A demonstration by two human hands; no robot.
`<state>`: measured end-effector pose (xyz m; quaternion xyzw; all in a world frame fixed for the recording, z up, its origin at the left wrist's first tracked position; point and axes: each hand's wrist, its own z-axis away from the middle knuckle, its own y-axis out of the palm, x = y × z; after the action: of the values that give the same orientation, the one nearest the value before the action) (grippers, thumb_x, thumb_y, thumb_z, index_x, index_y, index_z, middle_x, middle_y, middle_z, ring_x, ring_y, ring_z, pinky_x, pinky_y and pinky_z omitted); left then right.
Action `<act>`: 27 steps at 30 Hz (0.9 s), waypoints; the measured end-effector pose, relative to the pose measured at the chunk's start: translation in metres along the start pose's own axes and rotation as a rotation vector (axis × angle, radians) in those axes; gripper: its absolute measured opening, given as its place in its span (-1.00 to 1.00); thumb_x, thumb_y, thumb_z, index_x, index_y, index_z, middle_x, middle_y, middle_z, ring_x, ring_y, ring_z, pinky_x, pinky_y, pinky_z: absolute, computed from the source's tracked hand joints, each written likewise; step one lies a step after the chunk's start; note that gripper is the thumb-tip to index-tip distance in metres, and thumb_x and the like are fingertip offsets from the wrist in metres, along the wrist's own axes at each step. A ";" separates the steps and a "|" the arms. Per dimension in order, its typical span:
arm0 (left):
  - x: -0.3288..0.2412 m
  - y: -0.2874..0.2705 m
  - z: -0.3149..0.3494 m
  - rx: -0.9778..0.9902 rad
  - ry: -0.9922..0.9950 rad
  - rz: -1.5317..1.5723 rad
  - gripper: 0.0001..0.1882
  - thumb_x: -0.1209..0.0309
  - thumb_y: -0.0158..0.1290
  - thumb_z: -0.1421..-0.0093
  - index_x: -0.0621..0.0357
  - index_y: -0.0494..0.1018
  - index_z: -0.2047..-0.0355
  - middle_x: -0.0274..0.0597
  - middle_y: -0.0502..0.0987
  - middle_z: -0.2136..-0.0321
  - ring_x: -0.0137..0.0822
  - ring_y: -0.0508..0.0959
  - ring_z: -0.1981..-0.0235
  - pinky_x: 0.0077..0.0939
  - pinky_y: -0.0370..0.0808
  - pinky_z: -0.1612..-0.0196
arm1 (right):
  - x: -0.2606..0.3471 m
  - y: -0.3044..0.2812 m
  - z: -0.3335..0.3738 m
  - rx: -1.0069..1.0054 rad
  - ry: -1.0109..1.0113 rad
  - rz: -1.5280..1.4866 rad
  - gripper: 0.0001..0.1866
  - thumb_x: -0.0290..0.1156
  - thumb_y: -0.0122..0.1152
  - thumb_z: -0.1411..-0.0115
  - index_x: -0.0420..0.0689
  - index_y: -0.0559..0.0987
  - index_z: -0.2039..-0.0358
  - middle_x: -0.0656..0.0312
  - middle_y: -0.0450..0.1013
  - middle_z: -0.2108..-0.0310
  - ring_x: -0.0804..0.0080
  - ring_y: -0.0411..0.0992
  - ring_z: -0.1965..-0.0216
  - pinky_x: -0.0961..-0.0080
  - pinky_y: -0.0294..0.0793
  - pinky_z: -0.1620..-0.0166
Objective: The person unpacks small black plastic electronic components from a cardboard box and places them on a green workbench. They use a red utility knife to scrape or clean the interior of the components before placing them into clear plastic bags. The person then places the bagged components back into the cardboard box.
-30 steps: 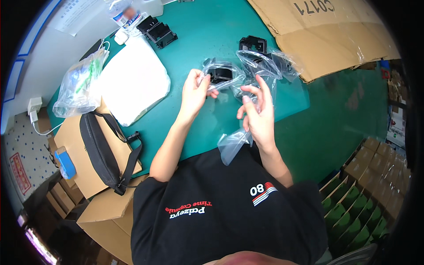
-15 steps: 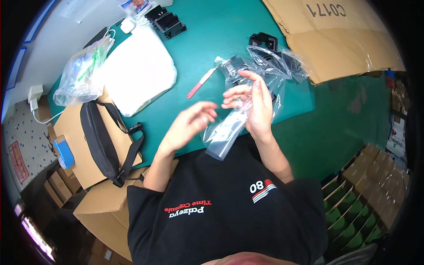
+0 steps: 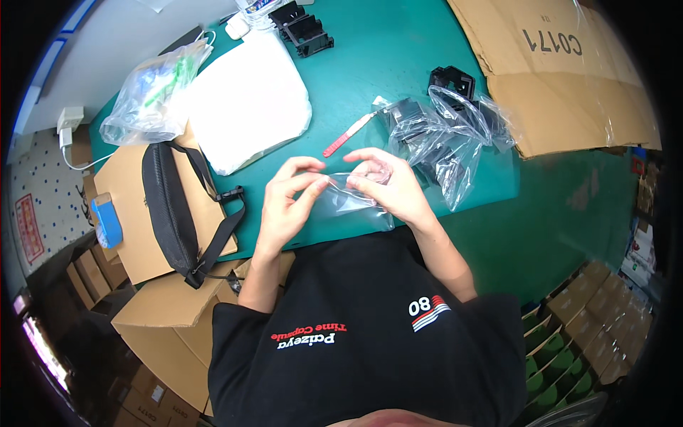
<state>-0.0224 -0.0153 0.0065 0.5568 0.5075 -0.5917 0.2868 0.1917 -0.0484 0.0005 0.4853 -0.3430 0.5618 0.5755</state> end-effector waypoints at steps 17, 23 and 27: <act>0.008 -0.013 0.034 -0.224 -0.533 0.446 -0.75 0.50 0.30 -0.23 0.18 0.46 0.54 -0.34 0.53 0.63 -0.61 0.46 0.67 -0.71 0.29 0.65 | -0.011 0.028 -0.001 -0.582 -0.656 0.765 -0.55 -0.48 0.50 -0.03 -0.22 0.52 0.07 0.12 0.43 0.19 0.39 0.45 0.30 0.48 0.48 0.28; 0.008 0.008 0.028 -0.087 -0.366 0.391 -0.72 0.38 0.24 -0.31 0.25 0.54 0.52 -0.44 0.49 0.62 -0.66 0.37 0.57 -0.65 0.27 0.55 | -0.007 0.056 0.003 0.041 -0.198 0.252 -0.55 -0.26 0.59 -0.05 -0.19 0.47 0.27 0.28 0.42 0.45 0.56 0.40 0.48 0.56 0.45 0.40; 0.007 -0.006 0.022 0.005 -0.511 0.653 -0.76 0.37 0.17 -0.37 0.32 0.66 0.35 -0.28 0.62 0.55 -0.57 0.54 0.60 -0.70 0.40 0.54 | -0.005 0.040 -0.003 0.086 -0.092 0.027 -0.86 -0.49 0.33 -0.28 -0.23 0.53 0.27 0.36 0.48 0.44 0.71 0.45 0.45 0.63 0.46 0.40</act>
<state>-0.0370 -0.0323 -0.0013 0.5246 0.2152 -0.5900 0.5747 0.1516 -0.0515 0.0024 0.5302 -0.3510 0.5611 0.5300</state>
